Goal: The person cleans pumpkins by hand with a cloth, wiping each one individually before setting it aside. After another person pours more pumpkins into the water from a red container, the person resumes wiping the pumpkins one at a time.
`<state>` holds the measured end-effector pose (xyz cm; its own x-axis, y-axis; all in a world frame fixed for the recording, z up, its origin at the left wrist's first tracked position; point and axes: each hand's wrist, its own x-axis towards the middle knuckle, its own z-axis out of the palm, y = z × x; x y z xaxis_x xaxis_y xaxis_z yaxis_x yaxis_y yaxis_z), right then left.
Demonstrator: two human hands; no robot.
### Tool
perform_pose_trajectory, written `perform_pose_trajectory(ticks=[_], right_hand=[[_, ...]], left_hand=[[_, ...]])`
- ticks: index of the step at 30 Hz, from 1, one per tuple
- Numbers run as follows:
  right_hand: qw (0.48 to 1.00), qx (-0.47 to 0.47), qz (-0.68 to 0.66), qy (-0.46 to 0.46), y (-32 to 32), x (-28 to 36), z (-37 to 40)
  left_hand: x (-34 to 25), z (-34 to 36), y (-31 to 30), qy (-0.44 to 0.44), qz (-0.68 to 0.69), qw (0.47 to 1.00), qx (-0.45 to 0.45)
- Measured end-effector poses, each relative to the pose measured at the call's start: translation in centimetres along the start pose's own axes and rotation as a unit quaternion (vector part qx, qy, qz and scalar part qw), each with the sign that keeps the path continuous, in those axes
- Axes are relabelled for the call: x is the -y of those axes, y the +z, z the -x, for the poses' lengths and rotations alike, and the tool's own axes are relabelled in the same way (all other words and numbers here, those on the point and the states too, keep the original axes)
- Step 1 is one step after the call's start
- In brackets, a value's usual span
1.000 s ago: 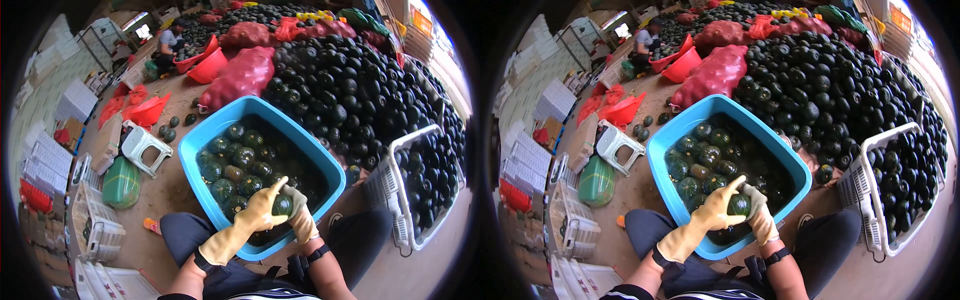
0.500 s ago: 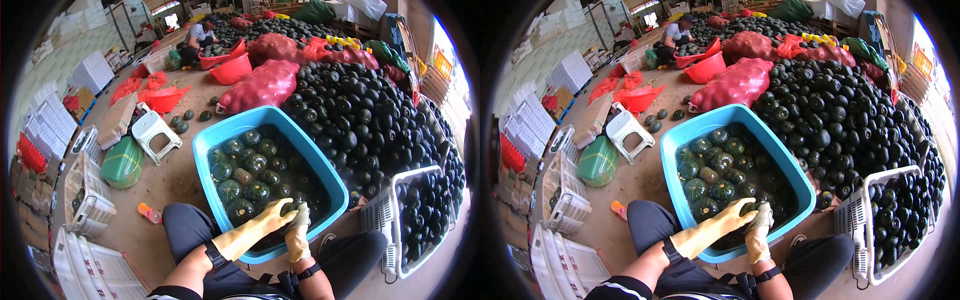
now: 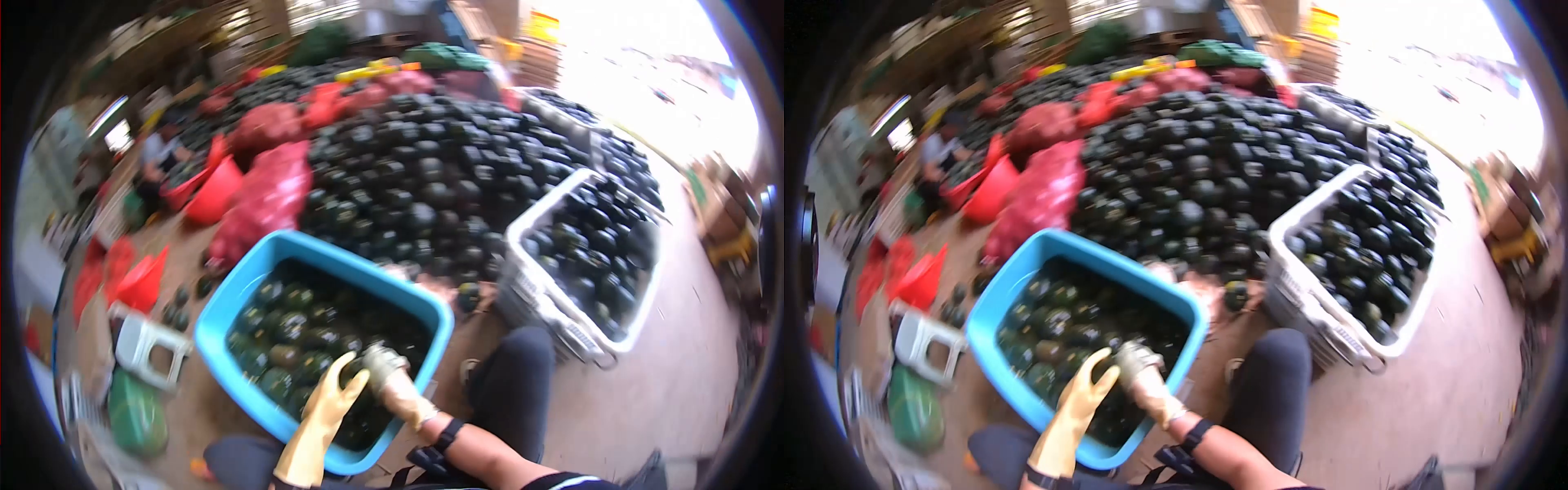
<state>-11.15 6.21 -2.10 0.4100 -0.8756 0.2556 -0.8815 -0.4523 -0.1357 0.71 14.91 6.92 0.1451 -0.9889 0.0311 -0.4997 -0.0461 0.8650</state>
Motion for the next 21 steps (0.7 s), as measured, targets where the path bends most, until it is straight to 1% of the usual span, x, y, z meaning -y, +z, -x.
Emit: perform_pose_trajectory(ticks=[1,2,4,5,6,7,8,9,10,11,12,13,14,15,16,17,18,19,20,21], right_hand=[[0.995,0.027,-0.092,0.007,-0.8,0.0,-0.3],[0.997,0.038,-0.065,0.006,-1.6,0.1,-0.2],[0.985,0.157,-0.055,-0.031,-1.9,0.1,-0.8],[0.986,0.154,-0.060,-0.026,-2.2,0.1,-0.8],[0.985,0.161,-0.055,0.006,-3.0,0.6,-0.7],[0.983,0.172,-0.051,0.035,-3.0,0.6,-0.6],[0.983,0.173,-0.056,0.033,-2.9,0.5,-0.3],[0.989,0.143,-0.026,-0.030,-2.3,0.4,0.2],[0.989,0.125,-0.016,-0.073,-1.4,0.2,-0.2],[0.988,0.104,-0.004,-0.115,-0.6,0.0,-0.6],[0.971,0.109,-0.202,-0.073,1.5,-1.0,-1.0],[0.911,0.124,-0.393,-0.027,3.9,-1.8,-1.0],[0.810,0.150,-0.566,0.026,6.5,-2.1,-0.5],[0.676,0.182,-0.708,0.091,7.1,-2.1,0.4],[0.548,0.212,-0.792,0.167,7.9,-2.0,1.8],[0.407,0.219,-0.850,0.253,6.9,-1.9,2.8],[0.311,0.209,-0.892,0.255,7.1,-2.2,3.0],[0.248,0.200,-0.923,0.218,7.4,-2.1,3.0],[0.200,0.193,-0.941,0.192,7.4,-2.0,3.2],[0.165,0.188,-0.952,0.175,6.4,-1.6,2.6]], left_hand=[[1.9,0.6,1.1,-0.061,0.171,0.983,0.031],[3.1,0.5,1.7,-0.134,0.329,0.933,0.054],[-0.2,1.0,0.1,-0.237,0.417,0.875,0.061],[2.4,1.0,-1.0,-0.256,0.461,0.841,0.122],[3.5,1.2,-1.9,-0.351,0.493,0.787,0.122],[4.4,0.8,-2.7,-0.372,0.488,0.776,0.146],[5.3,0.4,-3.3,-0.393,0.484,0.764,0.167],[4.9,-0.6,-3.6,-0.403,0.454,0.777,0.164],[2.2,-2.6,-4.2,-0.408,0.380,0.810,0.182],[-0.7,-4.7,-4.6,-0.429,0.318,0.827,0.175],[-3.4,-7.6,-4.4,-0.395,0.288,0.852,0.189],[-6.6,-11.9,-2.6,-0.422,0.324,0.834,0.150],[-11.0,-15.9,-1.1,-0.363,0.324,0.865,0.119],[-13.3,-20.5,1.2,-0.238,0.564,0.774,0.162],[-16.0,-25.0,2.0,-0.110,0.506,0.841,0.157],[-19.6,-28.5,2.2,0.061,0.283,0.953,0.085],[-22.4,-31.1,2.1,0.175,0.145,0.974,-0.004],[-25.2,-32.9,1.8,0.233,0.078,0.966,-0.084],[-25.4,-33.5,1.9,0.206,0.159,0.963,-0.066],[-25.7,-33.9,1.8,0.178,0.239,0.953,-0.053]])
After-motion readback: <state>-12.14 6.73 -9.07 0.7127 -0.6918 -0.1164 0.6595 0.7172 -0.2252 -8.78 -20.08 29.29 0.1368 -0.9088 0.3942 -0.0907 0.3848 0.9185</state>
